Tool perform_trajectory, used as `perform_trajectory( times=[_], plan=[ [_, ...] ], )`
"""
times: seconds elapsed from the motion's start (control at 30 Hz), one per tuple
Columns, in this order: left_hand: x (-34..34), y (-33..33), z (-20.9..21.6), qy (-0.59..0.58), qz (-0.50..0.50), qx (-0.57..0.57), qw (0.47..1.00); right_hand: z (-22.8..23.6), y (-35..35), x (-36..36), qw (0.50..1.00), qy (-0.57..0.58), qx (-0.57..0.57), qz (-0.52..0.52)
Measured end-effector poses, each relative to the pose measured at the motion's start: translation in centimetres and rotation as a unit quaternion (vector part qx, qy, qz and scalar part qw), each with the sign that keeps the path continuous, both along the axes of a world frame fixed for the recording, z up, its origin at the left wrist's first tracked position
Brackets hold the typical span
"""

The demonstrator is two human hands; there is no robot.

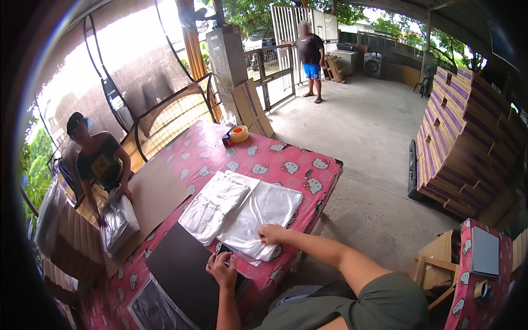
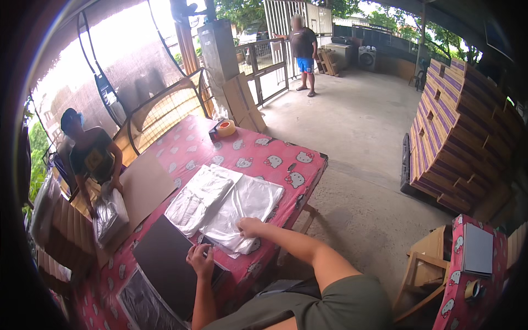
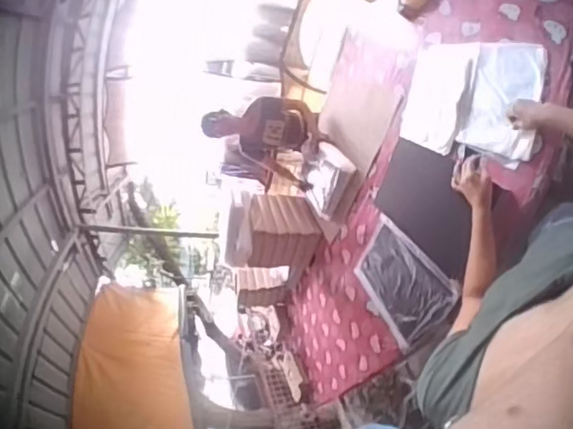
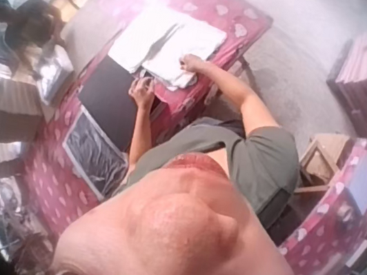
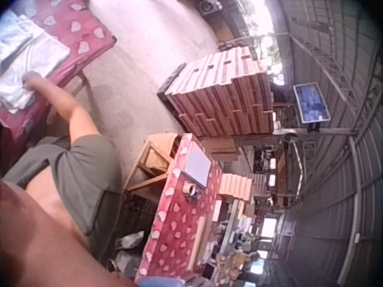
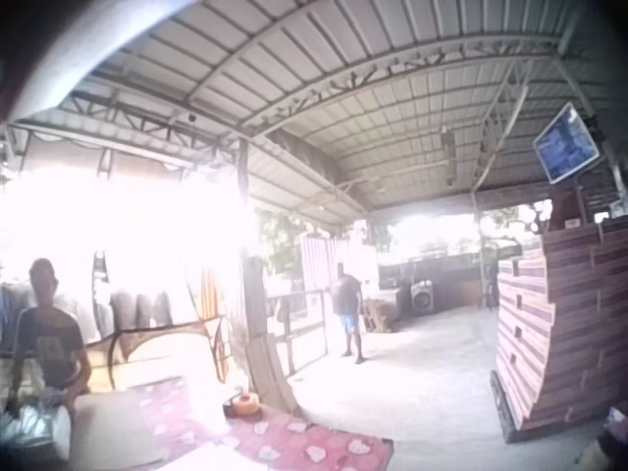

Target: The person picks up plastic bags and places black flat sheets into them.

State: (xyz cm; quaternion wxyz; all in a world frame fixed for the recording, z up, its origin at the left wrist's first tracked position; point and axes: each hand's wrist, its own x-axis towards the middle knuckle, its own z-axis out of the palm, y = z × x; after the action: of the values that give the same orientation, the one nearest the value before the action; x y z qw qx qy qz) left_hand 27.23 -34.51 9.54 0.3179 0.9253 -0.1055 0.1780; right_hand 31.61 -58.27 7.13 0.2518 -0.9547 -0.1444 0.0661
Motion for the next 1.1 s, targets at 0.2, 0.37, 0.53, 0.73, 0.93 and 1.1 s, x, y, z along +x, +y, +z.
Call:
perform_trajectory(
  times=[0.2,0.37,0.53,0.73,0.93,1.1],
  plan=[
    [-0.1,-0.9,0.5,-0.016,-0.015,-0.032,0.999,0.5,-2.9,2.1,0.988,-0.087,0.115,-0.062],
    [0.4,-0.2,-0.2,0.031,-0.013,-0.373,0.927,2.0,-2.1,1.8,0.967,-0.046,0.229,-0.104],
    [0.2,-2.2,1.7,-0.021,-0.159,-0.132,0.978,4.1,0.3,-0.1,0.991,-0.014,0.129,-0.029],
    [-1.3,-4.4,1.2,-0.019,-0.181,-0.157,0.971,10.2,4.7,-4.2,0.986,0.044,0.11,0.114],
    [-0.9,-5.0,3.9,0.029,-0.194,-0.351,0.916,9.8,1.9,-6.1,0.957,-0.251,0.138,0.048],
    [0.3,-3.1,5.9,0.144,-0.15,-0.498,0.842,8.4,-0.1,-4.6,0.939,-0.24,0.241,-0.058]
  ],
)
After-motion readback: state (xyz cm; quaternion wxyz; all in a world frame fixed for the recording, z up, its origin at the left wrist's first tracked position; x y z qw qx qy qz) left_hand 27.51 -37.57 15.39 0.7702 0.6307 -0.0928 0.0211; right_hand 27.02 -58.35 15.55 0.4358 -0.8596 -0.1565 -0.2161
